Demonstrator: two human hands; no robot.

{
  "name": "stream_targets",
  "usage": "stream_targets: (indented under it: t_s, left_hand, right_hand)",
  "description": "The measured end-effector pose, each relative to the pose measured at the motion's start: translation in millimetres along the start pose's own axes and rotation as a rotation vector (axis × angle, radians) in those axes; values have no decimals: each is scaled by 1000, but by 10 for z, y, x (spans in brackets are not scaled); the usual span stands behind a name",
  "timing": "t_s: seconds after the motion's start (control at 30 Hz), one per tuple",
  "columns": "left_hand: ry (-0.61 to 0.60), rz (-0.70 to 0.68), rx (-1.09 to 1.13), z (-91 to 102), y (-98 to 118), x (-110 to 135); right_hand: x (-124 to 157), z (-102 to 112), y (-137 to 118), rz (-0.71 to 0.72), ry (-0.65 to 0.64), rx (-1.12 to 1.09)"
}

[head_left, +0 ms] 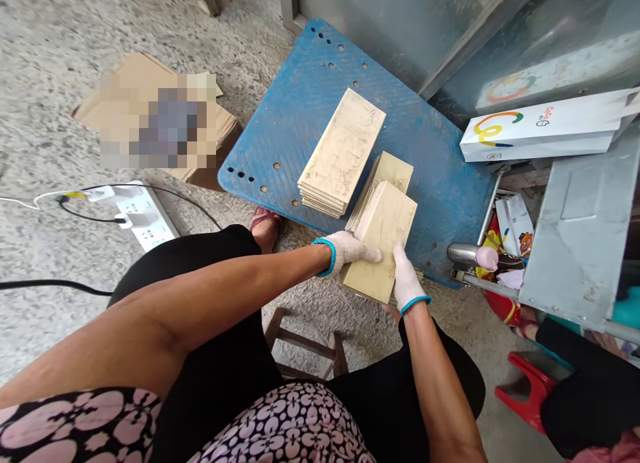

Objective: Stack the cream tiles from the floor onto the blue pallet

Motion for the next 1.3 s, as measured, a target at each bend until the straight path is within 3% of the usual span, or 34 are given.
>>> stream_targets:
  t_s: [0.17, 0.3, 0.53, 0.73, 0.87, 1.03, 1.3]
  left_hand:
    - [91, -36, -254, 156, -63, -117]
    - [98, -58, -347, 161, -39, -108]
    - [185, -36, -619, 148, 36, 79]
    - [193, -44, -789, 95, 66, 311]
    - [188, -103, -821, 55, 131, 531]
    - [150, -159, -849, -6, 118, 664]
    - [109, -100, -902, -5, -175, 444]
  right_hand:
    - [-147, -46, 117, -89, -48, -132]
    - [-239, -59, 93, -95, -51, -229]
    - [-244, 11, 157, -72, 9, -277]
    - [-14, 46, 369, -109, 10, -206]
    - [141, 227, 166, -54, 49, -243]
    - [204, 369, -337, 257, 24, -240]
    - [188, 424, -162, 216, 177, -307]
Point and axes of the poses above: each hand's wrist, its own x-axis away from the middle knuckle, its own z-axis out of the back of the hand, y = z × x, the point moved 9 cm from there along -x, towards the middle knuckle, and after that the axes turned 7 degrees about -x, right-handed, at the moved point
